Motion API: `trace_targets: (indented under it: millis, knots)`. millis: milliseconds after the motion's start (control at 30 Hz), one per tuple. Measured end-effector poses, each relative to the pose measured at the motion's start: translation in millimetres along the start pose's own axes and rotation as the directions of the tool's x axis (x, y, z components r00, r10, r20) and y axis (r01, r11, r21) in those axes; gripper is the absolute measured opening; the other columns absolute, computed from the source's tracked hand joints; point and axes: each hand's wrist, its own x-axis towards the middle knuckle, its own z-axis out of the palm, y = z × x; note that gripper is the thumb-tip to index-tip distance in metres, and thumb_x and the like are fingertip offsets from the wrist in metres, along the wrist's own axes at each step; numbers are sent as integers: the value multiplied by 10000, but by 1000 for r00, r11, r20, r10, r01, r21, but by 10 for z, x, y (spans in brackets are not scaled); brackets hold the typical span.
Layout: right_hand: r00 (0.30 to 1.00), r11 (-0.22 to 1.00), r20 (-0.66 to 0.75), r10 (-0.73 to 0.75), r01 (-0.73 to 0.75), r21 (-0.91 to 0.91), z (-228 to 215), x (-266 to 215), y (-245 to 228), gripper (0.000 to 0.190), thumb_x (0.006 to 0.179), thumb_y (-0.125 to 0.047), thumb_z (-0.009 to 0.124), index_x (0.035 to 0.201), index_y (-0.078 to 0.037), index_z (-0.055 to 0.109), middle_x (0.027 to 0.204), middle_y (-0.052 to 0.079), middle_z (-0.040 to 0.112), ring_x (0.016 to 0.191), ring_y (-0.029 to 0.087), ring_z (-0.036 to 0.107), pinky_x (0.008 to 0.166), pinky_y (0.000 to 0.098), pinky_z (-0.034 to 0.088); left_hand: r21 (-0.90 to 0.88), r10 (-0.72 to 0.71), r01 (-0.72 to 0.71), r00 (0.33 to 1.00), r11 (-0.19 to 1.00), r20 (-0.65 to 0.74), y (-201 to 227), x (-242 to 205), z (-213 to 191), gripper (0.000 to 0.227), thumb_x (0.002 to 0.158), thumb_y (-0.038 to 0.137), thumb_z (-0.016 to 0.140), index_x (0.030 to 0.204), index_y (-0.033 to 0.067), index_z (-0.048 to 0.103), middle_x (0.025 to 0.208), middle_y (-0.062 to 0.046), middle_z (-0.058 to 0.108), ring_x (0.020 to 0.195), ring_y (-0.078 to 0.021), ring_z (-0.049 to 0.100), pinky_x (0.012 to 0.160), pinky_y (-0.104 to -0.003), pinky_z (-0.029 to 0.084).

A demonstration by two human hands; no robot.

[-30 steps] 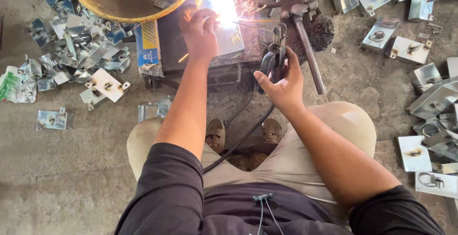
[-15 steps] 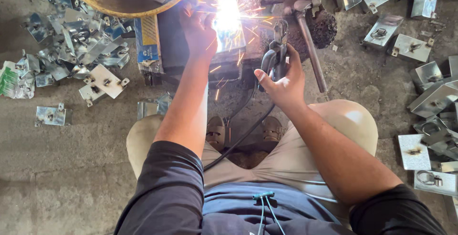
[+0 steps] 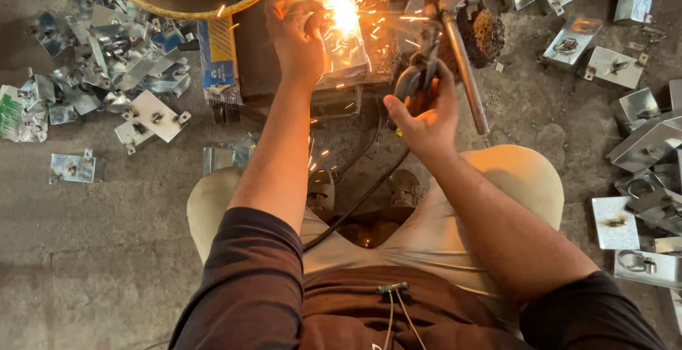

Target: The person sits on the floor and uses a welding torch to attach small metal brackets and eye bolts to rectangular metal plates. They pick up components from nearby bowls, position them on the plates, and weld them in place, creating sparks. The person occasionally flips the plates to weld different sides.

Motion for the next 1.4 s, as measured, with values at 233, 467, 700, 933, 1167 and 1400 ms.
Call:
trace_targets:
  millis: [233,467,700,933,1167,1400]
  knots:
    - [993,982,-94,73,-56,180,-136,112,211,622,967,-97,782,1457,-55,401,1120,6,565,979,96,548,871,247,500,-397,-146,155,988,905,53,330,48,-92,79,981,65,697,966,100,767,1357,-74,392,1144,-170,616,811,-269,638]
    - [983,973,-155,98,-62,221,-199,183,290,490,1010,-68,755,1392,-36,450,1086,-2,547,945,82,501,825,235,457,-136,24,-46,987,990,-158,117,57,-15,115,1009,197,693,1029,114,770,1247,-92,550,1161,-268,584,954,-393,559]
    - [977,966,-193,94,-42,256,-294,313,422,467,971,-53,767,1323,-36,461,1084,1,568,949,85,533,833,238,476,-51,-32,16,941,999,-336,307,-178,-217,359,1054,352,611,1296,90,652,1304,-151,574,1233,-306,590,1059,-440,506]
    - [962,925,-229,146,-51,376,-349,412,538,495,896,-3,781,1287,-34,479,1094,25,590,970,111,571,851,263,505,231,-429,420,903,878,-14,1087,-890,-196,1116,735,518,883,1529,189,171,1519,-282,268,1434,-483,233,1142,-664,219]
    - [959,948,-229,168,-94,304,-484,349,462,524,872,-8,803,1300,-9,502,1103,39,606,985,123,577,855,273,495,323,-608,578,794,749,-10,1464,-784,-160,1207,708,465,912,1571,287,87,1473,-286,242,1417,-481,184,1117,-663,226]
    - [951,926,-253,180,-77,369,-664,325,420,481,881,-28,778,1285,1,518,1130,68,657,1004,149,622,884,280,502,-142,-697,693,717,707,31,1131,-679,-203,894,808,484,688,1533,195,253,1371,-245,364,1330,-439,321,1083,-586,298]
